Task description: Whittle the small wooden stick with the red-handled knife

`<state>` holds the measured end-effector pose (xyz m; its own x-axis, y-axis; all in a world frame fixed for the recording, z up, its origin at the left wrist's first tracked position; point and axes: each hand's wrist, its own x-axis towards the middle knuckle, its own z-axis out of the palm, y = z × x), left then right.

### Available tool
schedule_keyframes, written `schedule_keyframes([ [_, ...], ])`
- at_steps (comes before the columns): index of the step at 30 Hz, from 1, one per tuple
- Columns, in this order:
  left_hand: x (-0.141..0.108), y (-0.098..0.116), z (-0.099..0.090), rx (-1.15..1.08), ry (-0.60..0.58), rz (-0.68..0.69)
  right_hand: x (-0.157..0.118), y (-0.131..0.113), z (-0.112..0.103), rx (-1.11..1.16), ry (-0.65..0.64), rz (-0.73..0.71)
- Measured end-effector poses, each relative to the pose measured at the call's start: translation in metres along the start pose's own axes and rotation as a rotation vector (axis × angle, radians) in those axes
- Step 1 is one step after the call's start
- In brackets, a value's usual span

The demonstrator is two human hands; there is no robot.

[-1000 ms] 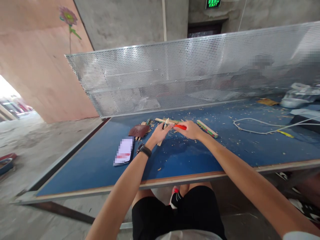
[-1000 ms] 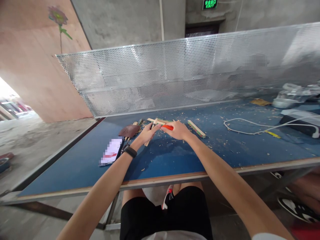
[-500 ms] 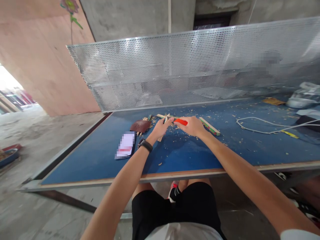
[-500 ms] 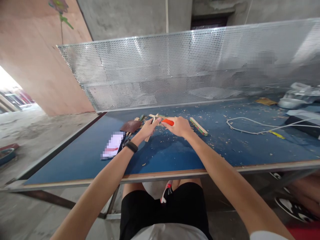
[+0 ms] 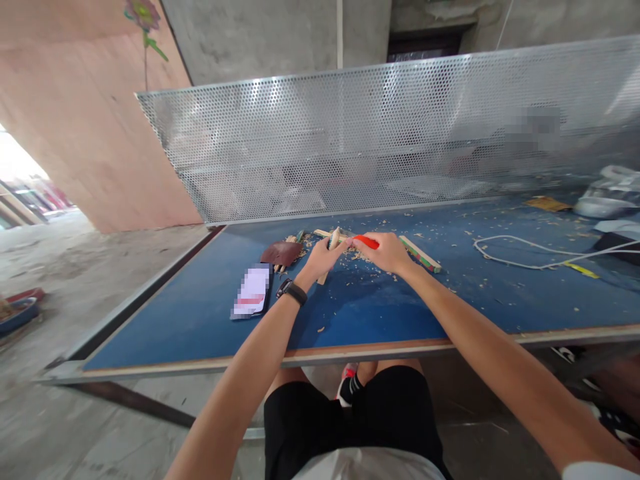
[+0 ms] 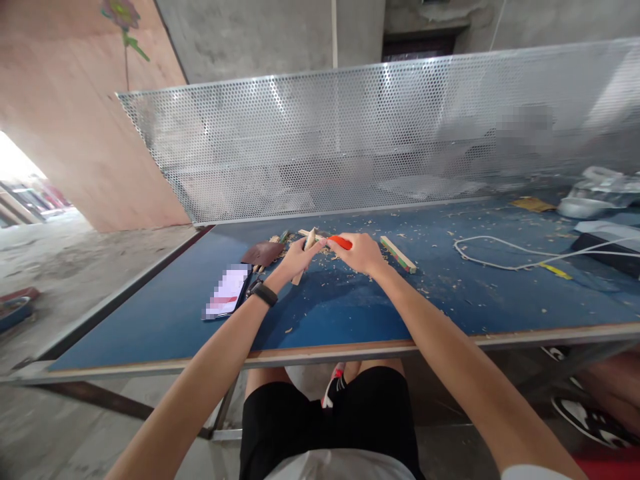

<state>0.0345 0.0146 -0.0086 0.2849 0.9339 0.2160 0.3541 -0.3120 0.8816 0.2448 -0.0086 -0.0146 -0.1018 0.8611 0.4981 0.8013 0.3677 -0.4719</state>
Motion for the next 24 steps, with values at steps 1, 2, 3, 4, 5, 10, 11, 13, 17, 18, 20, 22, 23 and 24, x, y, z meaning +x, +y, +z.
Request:
schedule_keyframes([
  [1,0.0,0.001,0.0,-0.011,-0.005,0.001,0.0,0.001,-0.001,0.022,-0.03,-0.015],
  [2,-0.001,0.001,0.0,-0.021,-0.01,0.001,0.0,0.001,-0.002,0.041,-0.056,-0.024],
  [3,-0.001,0.002,-0.001,-0.028,-0.013,0.001,-0.001,0.001,-0.002,0.055,-0.076,-0.029],
  [4,-0.001,0.003,-0.001,-0.03,-0.015,0.002,-0.001,0.0,-0.003,0.068,-0.091,-0.031],
  [5,-0.002,0.003,-0.001,-0.029,-0.014,0.003,-0.001,0.0,-0.003,0.079,-0.102,-0.033],
  [10,-0.002,0.002,-0.002,-0.044,-0.036,0.031,-0.001,-0.001,-0.003,0.094,-0.148,-0.052],
  [11,-0.002,0.001,-0.002,-0.052,-0.042,0.039,0.0,0.0,-0.002,0.097,-0.164,-0.063],
  [13,0.001,-0.002,-0.002,-0.067,-0.046,0.047,0.0,0.001,-0.002,0.105,-0.193,-0.083],
  [17,0.005,-0.009,-0.002,-0.085,-0.061,0.058,0.0,0.002,-0.002,0.116,-0.218,-0.106],
  [18,0.005,-0.009,-0.001,-0.086,-0.064,0.062,0.0,0.002,-0.002,0.115,-0.22,-0.106],
  [20,0.004,-0.008,-0.002,-0.074,-0.068,0.062,-0.001,0.002,-0.002,0.1,-0.214,-0.09],
  [22,0.002,-0.006,-0.002,-0.05,-0.068,0.055,-0.001,0.001,-0.002,0.068,-0.19,-0.068],
  [23,0.001,-0.005,-0.002,-0.037,-0.07,0.052,-0.002,0.001,-0.002,0.051,-0.177,-0.06],
  [24,0.001,-0.004,-0.002,-0.021,-0.066,0.053,-0.002,0.0,-0.002,0.038,-0.162,-0.053],
])
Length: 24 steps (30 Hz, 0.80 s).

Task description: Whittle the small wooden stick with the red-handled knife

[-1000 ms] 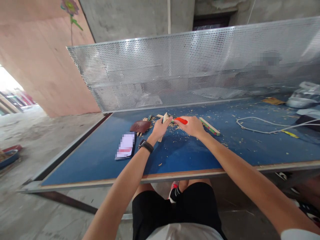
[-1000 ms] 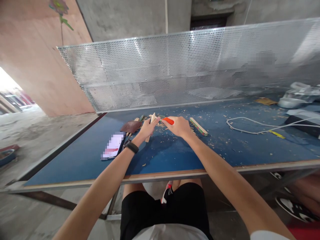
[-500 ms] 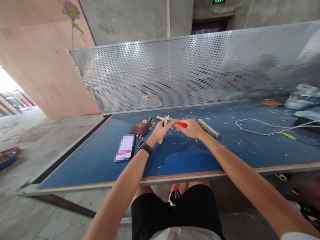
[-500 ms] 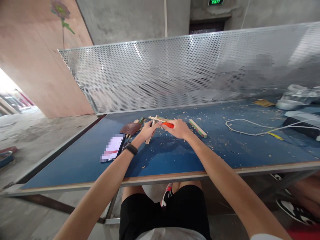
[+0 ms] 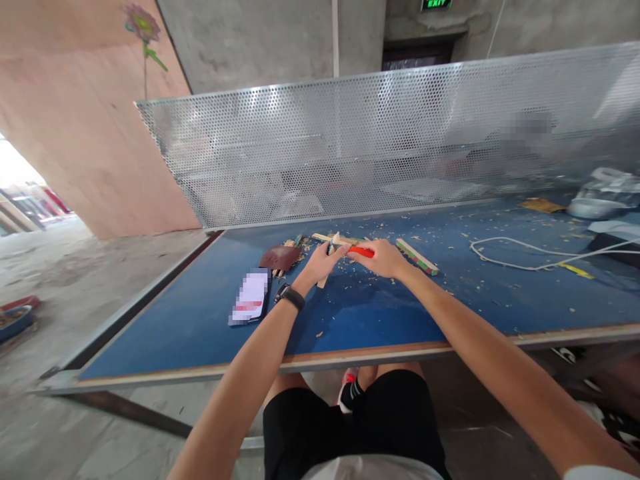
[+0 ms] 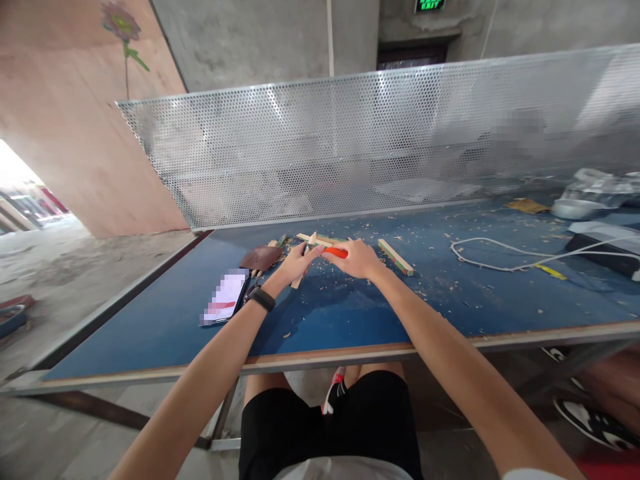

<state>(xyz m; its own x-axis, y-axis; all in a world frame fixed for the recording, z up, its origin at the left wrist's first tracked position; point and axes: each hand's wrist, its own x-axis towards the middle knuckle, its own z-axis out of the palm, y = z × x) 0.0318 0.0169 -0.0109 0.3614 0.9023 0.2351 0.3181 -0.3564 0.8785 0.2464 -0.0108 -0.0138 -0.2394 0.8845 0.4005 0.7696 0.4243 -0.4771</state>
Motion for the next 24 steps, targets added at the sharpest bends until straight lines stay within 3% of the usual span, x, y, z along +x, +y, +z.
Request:
schedule_keyframes([
  [12,0.0045,-0.0064,-0.0002,0.095,0.142,0.011,0.0002,-0.0102,0.0044,-0.099,0.135,0.093],
  [17,0.0026,-0.0002,-0.0002,0.075,0.255,0.036,0.0006,-0.0072,0.0038,-0.045,0.204,0.073],
  [24,0.0005,-0.001,-0.0002,0.036,0.109,-0.009,0.0001,-0.0059,-0.0006,-0.037,0.194,0.081],
])
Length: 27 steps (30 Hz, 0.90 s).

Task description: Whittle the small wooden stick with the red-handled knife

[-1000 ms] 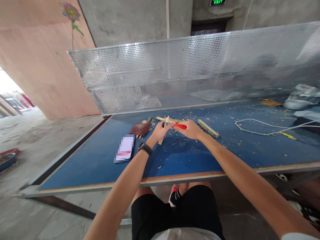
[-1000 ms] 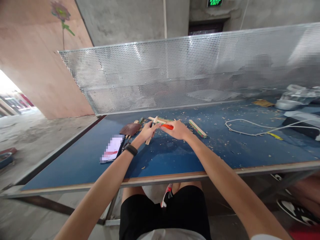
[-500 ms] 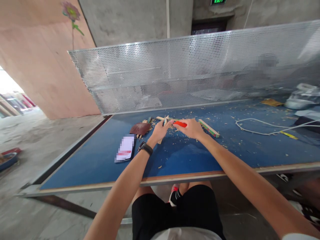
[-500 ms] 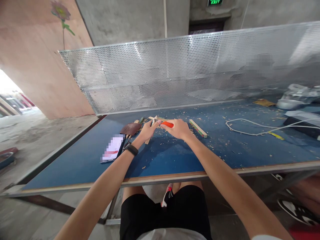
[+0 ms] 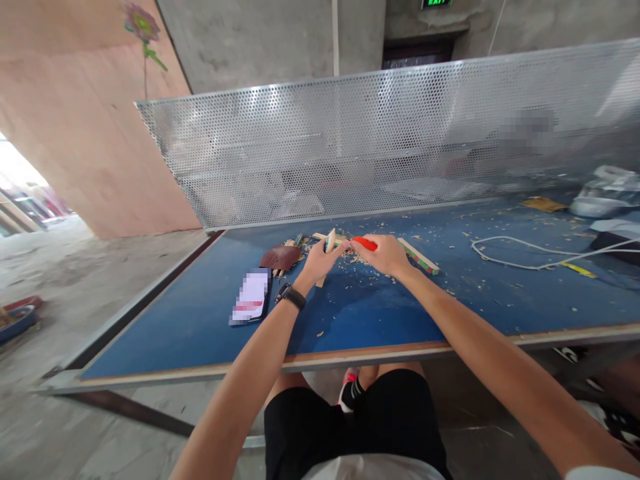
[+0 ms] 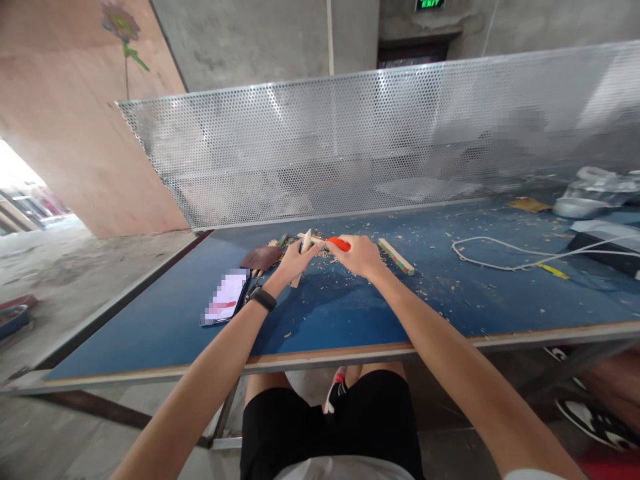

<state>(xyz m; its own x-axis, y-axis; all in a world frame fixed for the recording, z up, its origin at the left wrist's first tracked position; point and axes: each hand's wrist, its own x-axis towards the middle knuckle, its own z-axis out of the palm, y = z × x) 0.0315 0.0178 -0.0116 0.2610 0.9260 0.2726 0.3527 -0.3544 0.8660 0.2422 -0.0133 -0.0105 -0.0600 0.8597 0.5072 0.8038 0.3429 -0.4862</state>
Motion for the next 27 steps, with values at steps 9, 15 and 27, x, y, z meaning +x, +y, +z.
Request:
schedule_keyframes([
  [9,0.001,-0.004,0.002,-0.065,-0.053,-0.033,-0.001,-0.003,-0.001,0.029,-0.151,-0.031],
  [15,-0.003,0.002,0.001,-0.111,-0.087,-0.035,-0.001,0.003,0.0,0.059,-0.21,-0.059],
  [27,-0.004,0.01,0.0,-0.158,-0.089,-0.053,-0.001,0.007,0.004,0.108,-0.287,-0.138],
])
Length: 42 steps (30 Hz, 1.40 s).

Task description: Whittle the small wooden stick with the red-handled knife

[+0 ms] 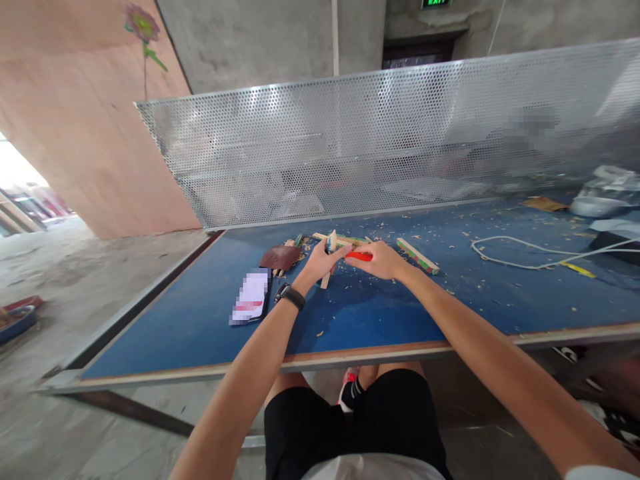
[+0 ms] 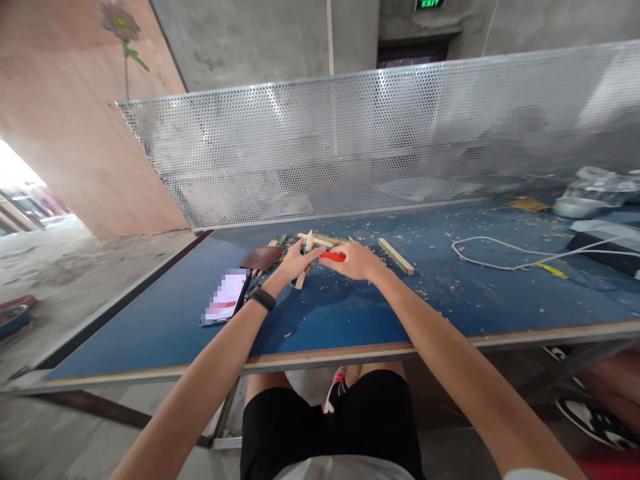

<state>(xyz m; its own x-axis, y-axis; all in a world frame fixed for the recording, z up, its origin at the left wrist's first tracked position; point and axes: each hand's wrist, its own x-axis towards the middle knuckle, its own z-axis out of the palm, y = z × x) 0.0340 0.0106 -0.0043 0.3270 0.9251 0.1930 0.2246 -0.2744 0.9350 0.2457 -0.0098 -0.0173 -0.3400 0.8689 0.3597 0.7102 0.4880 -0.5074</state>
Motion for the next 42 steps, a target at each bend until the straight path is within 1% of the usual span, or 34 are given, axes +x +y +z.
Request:
schedule_keyframes([
  [2,0.001,0.0,0.0,-0.022,-0.001,-0.001,0.0,-0.001,0.0,-0.005,0.001,0.007],
  [8,0.005,-0.006,-0.001,-0.032,-0.026,-0.019,0.001,-0.001,0.0,-0.089,0.069,0.003],
  [12,0.007,-0.008,-0.001,-0.012,-0.015,-0.02,0.002,-0.001,0.002,-0.152,0.104,0.075],
  [18,0.004,-0.001,0.001,0.021,0.04,-0.005,0.002,-0.007,0.003,-0.212,0.16,0.14],
  [23,0.005,-0.004,0.002,0.042,0.029,0.005,0.002,-0.011,-0.001,-0.205,0.241,0.194],
  [26,0.006,-0.008,0.001,0.076,0.019,0.009,0.002,-0.008,-0.003,-0.193,0.23,0.187],
  [30,0.005,-0.007,-0.001,0.134,0.043,-0.019,0.001,-0.003,-0.005,-0.137,0.191,0.166],
  [35,0.001,-0.001,-0.001,0.129,0.038,-0.035,0.0,-0.003,-0.005,-0.084,0.112,0.114],
  [42,-0.001,0.0,0.0,0.109,0.01,-0.037,0.001,0.002,-0.001,-0.039,0.056,0.058],
])
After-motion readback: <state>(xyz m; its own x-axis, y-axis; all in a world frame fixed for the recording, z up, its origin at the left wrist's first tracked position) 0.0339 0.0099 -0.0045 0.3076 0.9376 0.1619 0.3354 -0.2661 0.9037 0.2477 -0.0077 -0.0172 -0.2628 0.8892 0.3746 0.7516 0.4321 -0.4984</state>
